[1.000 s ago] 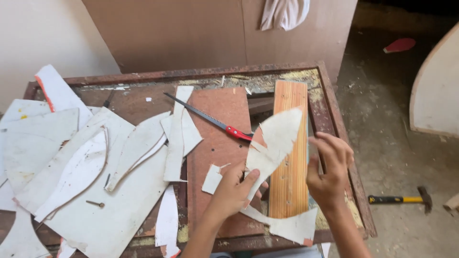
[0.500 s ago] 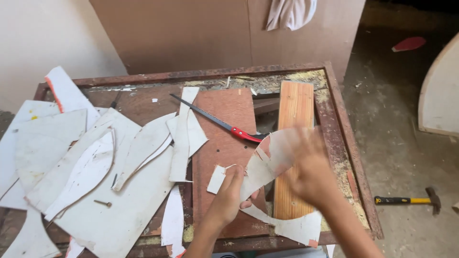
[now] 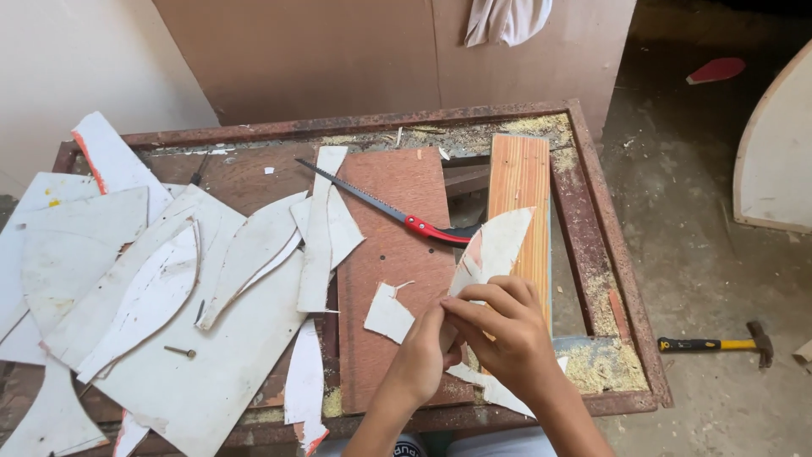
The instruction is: The person uses a hand saw and a utility knife to cut out curved shapes from a white board material on a workbench, following pre-marked lines.
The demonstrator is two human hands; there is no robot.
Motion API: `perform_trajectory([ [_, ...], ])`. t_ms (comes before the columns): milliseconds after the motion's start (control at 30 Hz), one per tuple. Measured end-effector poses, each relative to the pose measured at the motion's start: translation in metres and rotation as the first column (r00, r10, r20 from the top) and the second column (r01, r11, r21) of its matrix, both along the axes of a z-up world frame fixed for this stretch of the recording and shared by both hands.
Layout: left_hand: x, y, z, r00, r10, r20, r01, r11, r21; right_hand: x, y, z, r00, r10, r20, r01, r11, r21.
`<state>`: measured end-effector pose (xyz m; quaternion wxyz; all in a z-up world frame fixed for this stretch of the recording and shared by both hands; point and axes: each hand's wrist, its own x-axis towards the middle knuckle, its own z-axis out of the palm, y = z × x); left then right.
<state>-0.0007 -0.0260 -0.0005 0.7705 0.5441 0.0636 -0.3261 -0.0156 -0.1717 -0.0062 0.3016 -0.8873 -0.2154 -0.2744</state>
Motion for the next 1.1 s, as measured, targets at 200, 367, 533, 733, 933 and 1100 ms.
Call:
perform_trajectory([
  [200, -0.006, 0.001, -0.010, 1.000, -0.002, 0.003, 0.002, 1.000, 0.025, -0.009, 0.005, 0.000, 0.998, -0.009, -0.059, 0.013, 0.997, 0.074],
  [367, -0.009, 0.002, -0.003, 0.999, -0.032, 0.026, 0.030, 0.997, 0.073, -0.011, 0.003, 0.014, 0.994, 0.062, -0.085, -0.060, 0.998, 0.029],
  [533, -0.009, 0.011, 0.032, 0.980, -0.177, -0.094, 0.198, 0.923, 0.331, -0.016, 0.000, 0.019, 0.974, 0.116, -0.194, -0.121, 0.992, -0.017],
  [733, -0.019, 0.007, 0.022, 0.986, -0.129, -0.108, 0.144, 0.979, 0.146, -0.017, -0.001, 0.013, 0.974, 0.104, -0.202, -0.116, 0.992, -0.048],
  [933, -0.020, 0.010, 0.010, 0.967, -0.184, -0.178, 0.179, 0.983, -0.042, -0.018, -0.002, 0.012, 0.972, 0.170, -0.162, -0.170, 0.985, 0.014],
  [1100, -0.019, 0.010, -0.010, 0.921, -0.153, -0.358, 0.067, 0.968, -0.241, -0.019, -0.006, 0.010, 0.979, 0.199, -0.042, -0.198, 0.980, 0.029],
])
